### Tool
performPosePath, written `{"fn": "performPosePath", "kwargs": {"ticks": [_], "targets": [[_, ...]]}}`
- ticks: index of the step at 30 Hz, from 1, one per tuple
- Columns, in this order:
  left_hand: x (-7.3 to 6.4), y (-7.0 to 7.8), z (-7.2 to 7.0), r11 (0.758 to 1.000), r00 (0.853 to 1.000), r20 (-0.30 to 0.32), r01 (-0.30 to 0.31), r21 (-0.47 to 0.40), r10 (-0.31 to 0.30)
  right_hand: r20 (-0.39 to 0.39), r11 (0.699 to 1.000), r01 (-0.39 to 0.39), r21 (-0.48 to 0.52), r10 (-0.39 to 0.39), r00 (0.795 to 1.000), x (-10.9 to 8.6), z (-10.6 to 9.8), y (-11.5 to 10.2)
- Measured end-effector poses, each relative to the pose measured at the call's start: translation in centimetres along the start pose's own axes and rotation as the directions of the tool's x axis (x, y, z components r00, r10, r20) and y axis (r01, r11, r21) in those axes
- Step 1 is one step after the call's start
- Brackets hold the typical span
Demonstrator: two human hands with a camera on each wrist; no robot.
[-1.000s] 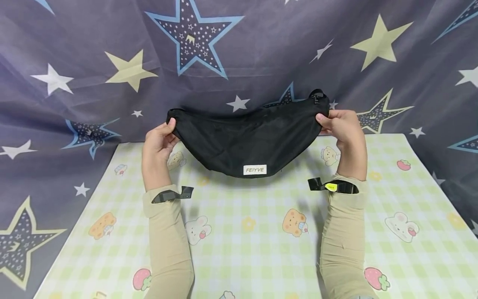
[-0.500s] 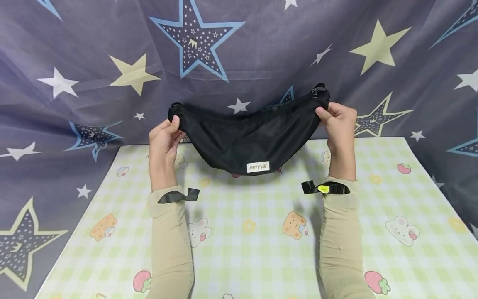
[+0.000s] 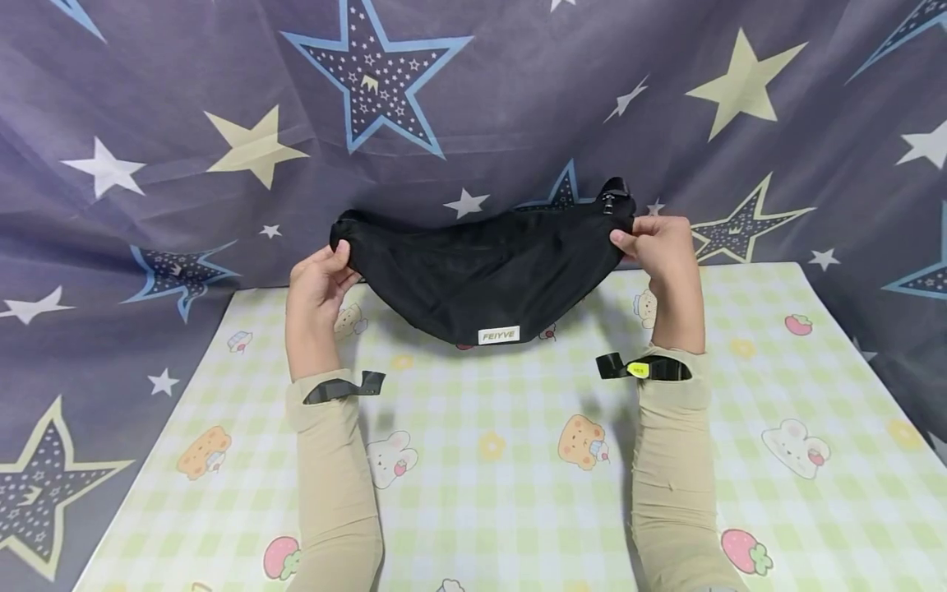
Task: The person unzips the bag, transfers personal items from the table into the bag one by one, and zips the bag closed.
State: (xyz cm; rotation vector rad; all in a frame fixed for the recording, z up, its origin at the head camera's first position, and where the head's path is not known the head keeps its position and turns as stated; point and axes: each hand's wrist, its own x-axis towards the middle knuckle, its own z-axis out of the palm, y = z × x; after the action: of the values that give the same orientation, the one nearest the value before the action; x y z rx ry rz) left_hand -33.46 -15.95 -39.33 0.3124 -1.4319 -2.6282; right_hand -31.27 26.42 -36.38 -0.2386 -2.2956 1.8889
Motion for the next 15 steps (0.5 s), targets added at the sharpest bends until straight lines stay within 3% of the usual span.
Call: {"fn": "performPosePath", "kwargs": {"ticks": [8, 15], "targets": [[0.1, 0.5, -1.0, 0.990, 0.996, -0.003, 0.094, 0.107, -0.095, 0.110, 0.986, -0.056, -0.157, 0.073, 0.991, 0.0, -0.8, 0.1], [0.1, 0.5, -1.6, 0.955, 0.993, -0.003, 0.111, 0.276, -0.114, 0.235, 0.930, -0.065, -0.363, 0.159, 0.959, 0.5, -1.7, 0.6]]}}
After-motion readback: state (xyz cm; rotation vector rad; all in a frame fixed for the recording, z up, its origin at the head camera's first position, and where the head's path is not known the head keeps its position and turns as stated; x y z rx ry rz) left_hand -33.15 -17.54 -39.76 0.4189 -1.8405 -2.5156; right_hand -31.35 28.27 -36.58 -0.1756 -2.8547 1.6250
